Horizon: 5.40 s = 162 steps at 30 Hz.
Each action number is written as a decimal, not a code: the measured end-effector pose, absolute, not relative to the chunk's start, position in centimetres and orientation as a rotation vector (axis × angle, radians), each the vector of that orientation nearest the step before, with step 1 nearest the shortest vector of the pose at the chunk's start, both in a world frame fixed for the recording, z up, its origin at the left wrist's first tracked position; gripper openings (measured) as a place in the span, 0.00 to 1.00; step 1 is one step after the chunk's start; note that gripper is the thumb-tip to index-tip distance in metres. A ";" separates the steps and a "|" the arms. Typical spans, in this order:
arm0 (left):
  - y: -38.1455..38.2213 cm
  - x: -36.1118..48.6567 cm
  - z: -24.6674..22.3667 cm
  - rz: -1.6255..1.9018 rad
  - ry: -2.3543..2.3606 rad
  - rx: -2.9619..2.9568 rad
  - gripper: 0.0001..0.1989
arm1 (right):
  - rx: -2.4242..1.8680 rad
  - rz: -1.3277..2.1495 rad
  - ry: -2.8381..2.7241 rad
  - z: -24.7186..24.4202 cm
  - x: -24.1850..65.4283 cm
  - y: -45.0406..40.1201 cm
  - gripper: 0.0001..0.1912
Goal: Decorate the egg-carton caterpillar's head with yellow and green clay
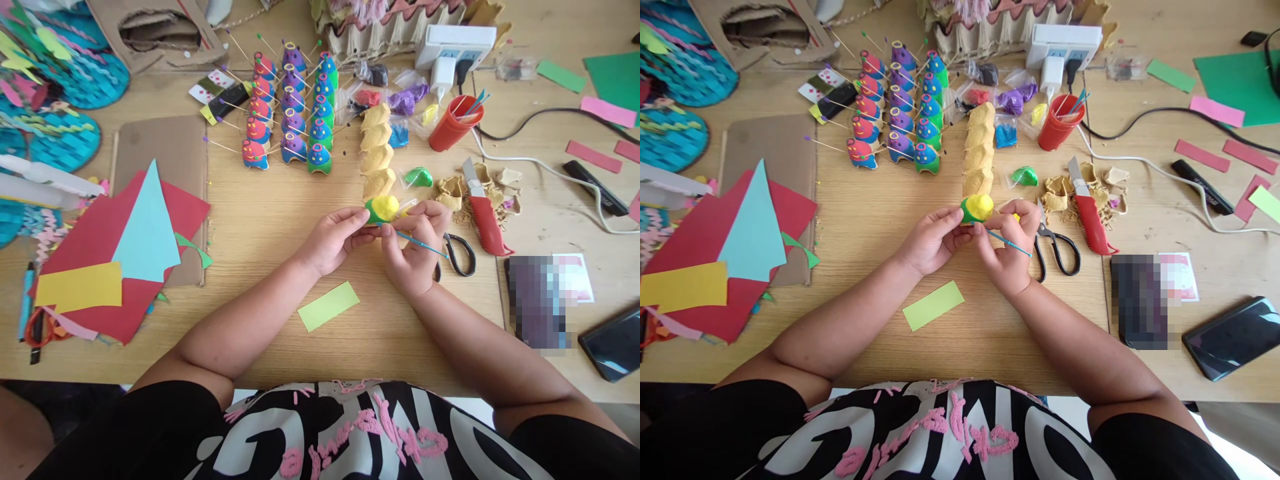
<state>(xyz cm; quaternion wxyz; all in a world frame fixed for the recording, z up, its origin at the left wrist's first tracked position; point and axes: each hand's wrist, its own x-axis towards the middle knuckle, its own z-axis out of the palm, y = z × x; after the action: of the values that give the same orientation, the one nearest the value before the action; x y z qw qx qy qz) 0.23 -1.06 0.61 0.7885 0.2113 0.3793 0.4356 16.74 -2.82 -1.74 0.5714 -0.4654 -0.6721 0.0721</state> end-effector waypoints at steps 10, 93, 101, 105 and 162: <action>-1.1 0.2 0.5 0.948 0.783 0.477 0.10 | -1.087 0.244 -1.541 -1.8 16.7 -2.8 0.09; -0.8 0.0 1.8 0.972 0.766 0.208 0.10 | -1.040 0.553 -1.386 -1.9 16.8 -2.1 0.18; -0.7 0.0 1.8 0.921 0.756 0.183 0.20 | -0.945 0.736 -1.350 -1.8 16.5 -2.2 0.17; -0.6 0.1 1.5 0.902 0.751 0.177 0.20 | -0.963 0.739 -1.370 -1.5 16.5 -2.4 0.17; -0.6 0.3 1.5 0.918 0.742 0.098 0.20 | -1.019 0.836 -1.343 -2.0 16.7 -1.8 0.21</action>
<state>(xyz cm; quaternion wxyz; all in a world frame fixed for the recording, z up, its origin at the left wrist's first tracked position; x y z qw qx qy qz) 0.31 -0.62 1.51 0.8298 0.0463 0.3496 0.4325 16.70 -1.82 -2.00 0.5892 -0.4375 -0.5768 0.3589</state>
